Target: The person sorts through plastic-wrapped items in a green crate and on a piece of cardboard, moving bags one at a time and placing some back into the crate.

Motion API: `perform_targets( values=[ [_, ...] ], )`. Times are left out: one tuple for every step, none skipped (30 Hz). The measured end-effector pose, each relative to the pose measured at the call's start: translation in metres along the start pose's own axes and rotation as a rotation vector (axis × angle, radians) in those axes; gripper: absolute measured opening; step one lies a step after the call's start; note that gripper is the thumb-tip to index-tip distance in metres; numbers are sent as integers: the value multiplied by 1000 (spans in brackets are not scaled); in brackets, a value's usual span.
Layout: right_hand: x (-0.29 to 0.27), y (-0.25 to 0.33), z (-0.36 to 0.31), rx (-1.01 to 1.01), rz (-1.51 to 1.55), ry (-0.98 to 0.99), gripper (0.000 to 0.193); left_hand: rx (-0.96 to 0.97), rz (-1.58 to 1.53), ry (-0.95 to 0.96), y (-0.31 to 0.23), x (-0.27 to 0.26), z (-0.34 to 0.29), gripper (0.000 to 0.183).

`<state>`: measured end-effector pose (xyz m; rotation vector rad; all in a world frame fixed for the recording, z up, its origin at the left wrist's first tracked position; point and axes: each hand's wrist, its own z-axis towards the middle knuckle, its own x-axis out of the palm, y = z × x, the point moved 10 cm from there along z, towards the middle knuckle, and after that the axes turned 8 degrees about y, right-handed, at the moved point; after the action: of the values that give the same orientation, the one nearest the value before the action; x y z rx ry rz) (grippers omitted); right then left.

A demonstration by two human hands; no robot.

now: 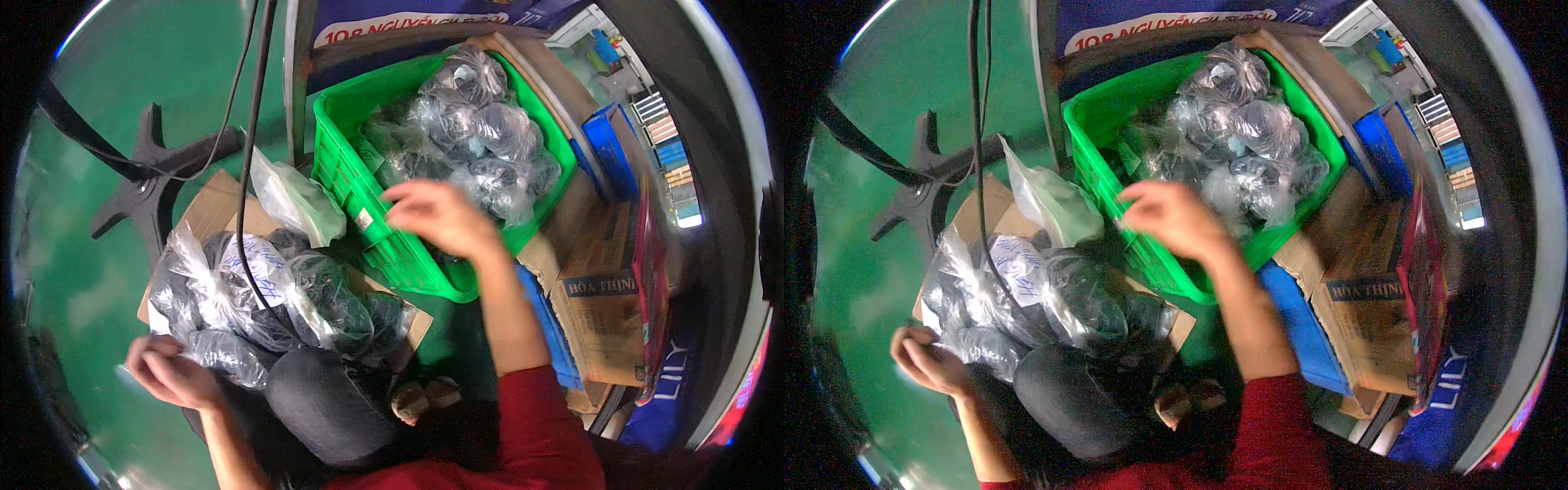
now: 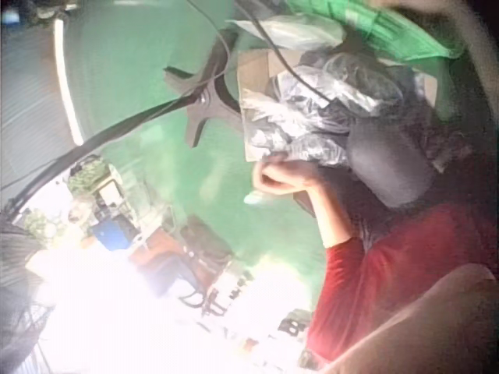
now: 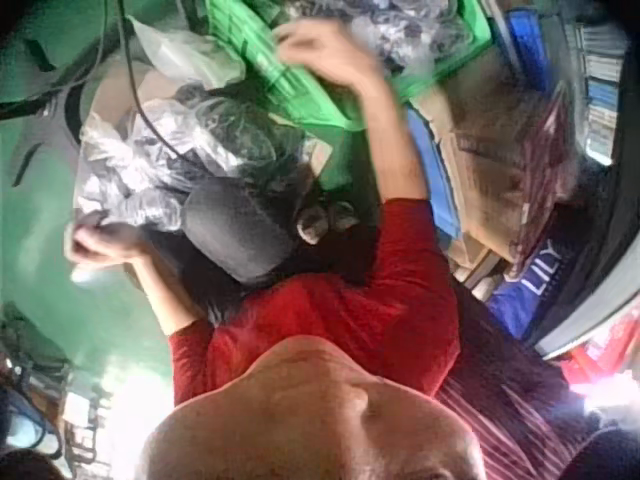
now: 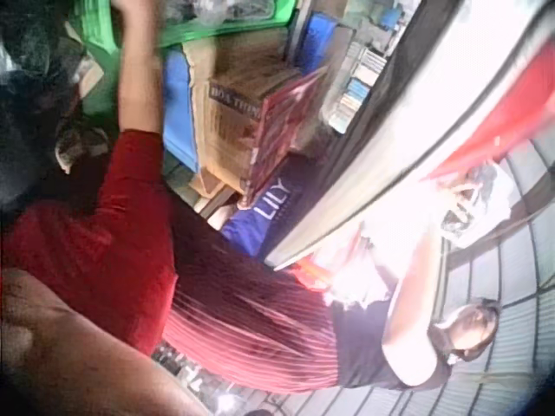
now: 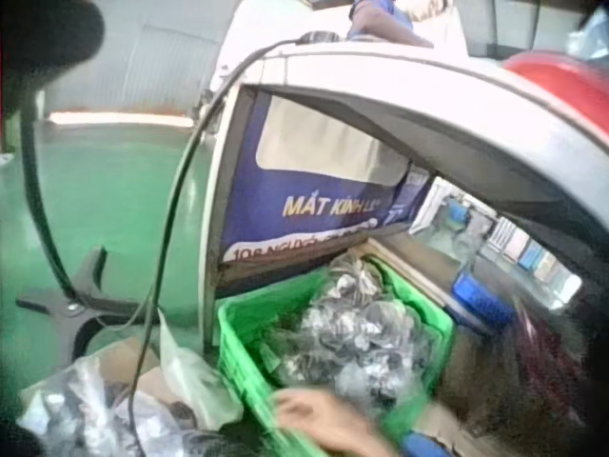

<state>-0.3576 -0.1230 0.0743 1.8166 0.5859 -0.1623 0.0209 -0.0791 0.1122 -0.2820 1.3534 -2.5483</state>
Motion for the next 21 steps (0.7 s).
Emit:
perform_targets(
  values=[
    [-38,-11,6,-73,-142,-145,28,-26,251,114,-13,28,-12,6],
    [-99,-19,-12,-21,-309,-315,29,-380,178,508,13,86,-40,5],
    [-153,-53,-20,121,-308,-514,33,-154,-23,1011,-37,179,-37,9],
    [-206,-82,-29,133,-381,-680,35,-86,-198,1215,-49,228,-60,12],
    [-253,-104,-35,128,-528,-798,39,62,-316,1315,-67,262,-73,14],
    [-302,-139,-38,230,-788,-822,43,109,-335,1380,-70,289,-86,13],
    [-308,-139,-33,268,-810,-859,46,120,-274,1377,-60,306,-91,12],
    [-309,-138,-35,313,-839,-901,50,131,-224,1374,-50,321,-98,12],
    [-311,-141,-35,339,-847,-903,54,133,-232,1360,-41,335,-105,12],
    [-315,-145,-34,363,-854,-904,58,135,-237,1346,-36,345,-108,12],
    [-318,-156,-31,341,-854,-891,58,144,-151,1403,-28,353,-117,12],
    [-323,-167,-31,274,-955,-863,62,144,-152,1391,-21,358,-123,12],
    [-314,-164,-25,206,-1048,-826,66,146,-151,1400,-15,360,-131,12],
    [-318,-164,-24,201,-1047,-819,66,151,-153,1412,-9,363,-139,12],
    [-308,-157,-21,287,-985,-756,69,134,-142,1418,-3,362,-141,12],
    [-300,-150,-24,376,-925,-702,72,183,-169,1365,-6,360,-137,12],
    [-299,-139,-29,387,-960,-691,70,243,-208,1306,-12,360,-131,11],
    [-295,-137,-30,395,-967,-694,70,244,-218,1306,-12,361,-131,11],
    [-286,-137,-27,405,-1026,-644,67,225,-198,1352,-8,362,-134,11],
    [-279,-139,-26,415,-1083,-594,65,206,-177,1397,-6,364,-138,11],
    [-270,-132,-28,334,-1152,-650,59,182,-111,1480,-3,368,-141,12]
  ],
)
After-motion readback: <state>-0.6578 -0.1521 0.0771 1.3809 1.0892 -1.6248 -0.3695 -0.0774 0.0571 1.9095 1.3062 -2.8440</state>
